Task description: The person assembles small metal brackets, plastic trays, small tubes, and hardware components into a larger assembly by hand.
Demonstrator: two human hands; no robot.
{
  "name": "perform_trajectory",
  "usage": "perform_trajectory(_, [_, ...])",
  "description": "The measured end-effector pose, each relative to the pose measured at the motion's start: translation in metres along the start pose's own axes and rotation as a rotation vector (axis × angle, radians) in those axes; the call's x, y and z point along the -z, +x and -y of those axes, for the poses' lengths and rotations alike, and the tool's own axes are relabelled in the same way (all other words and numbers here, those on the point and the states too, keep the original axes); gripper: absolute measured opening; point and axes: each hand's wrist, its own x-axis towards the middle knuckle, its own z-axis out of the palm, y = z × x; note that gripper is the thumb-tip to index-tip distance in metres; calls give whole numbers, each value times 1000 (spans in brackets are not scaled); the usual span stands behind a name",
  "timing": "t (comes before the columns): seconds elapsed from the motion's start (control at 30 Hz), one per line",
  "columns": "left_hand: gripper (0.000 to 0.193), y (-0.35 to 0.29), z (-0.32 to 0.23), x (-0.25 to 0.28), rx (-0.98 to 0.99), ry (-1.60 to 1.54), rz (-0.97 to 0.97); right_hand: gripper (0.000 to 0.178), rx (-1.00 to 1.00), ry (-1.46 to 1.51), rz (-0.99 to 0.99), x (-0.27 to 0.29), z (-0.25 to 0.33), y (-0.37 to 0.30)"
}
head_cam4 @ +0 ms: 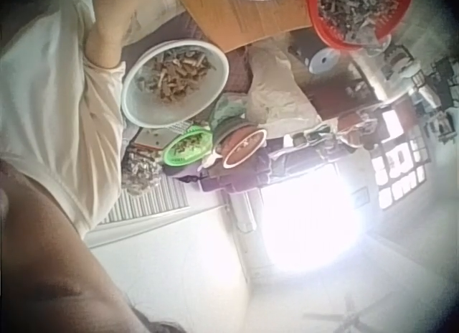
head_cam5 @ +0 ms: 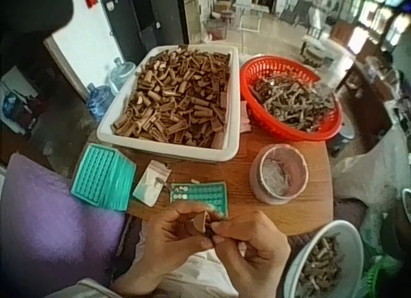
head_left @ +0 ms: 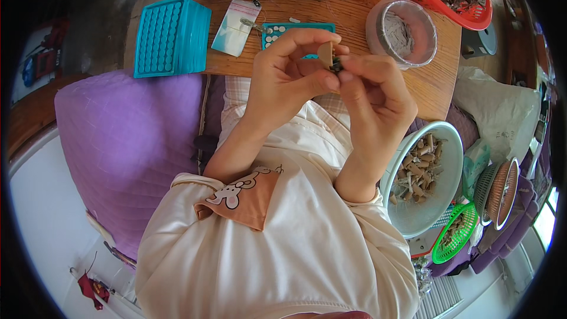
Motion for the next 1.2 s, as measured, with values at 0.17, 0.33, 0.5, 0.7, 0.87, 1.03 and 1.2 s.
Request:
perform_trajectory(0.17, [34, -2, -8, -6, 96, -140, -147, 25, 105, -188, 199, -2, 3, 2])
perform_trajectory(0.33, [32, 0, -12, -10, 12, 1, -179, 27, 100, -132, -7, -11, -13, -1])
perform_trajectory(0.5, [33, -3, -19, -11, 16, 32, -182, 23, 3, -17, 40, -8, -16, 0])
perform_trajectory(0.7, [31, 1, -22, -11, 109, -224, -272, 33, -111, 74, 96, -10, -19, 2])
perform_trajectory(0.87, [31, 2, -19, -3, 286, -517, -295, 40, -179, 75, 174, -7, -24, 6])
perform_trajectory(1.03, [30, -1, -12, -7, 177, -299, -304, 40, -136, 232, 177, -5, -30, 9])
perform_trajectory(1.2, [28, -6, 0, -7, 66, -106, -281, 34, -178, 103, 101, -16, -32, 9])
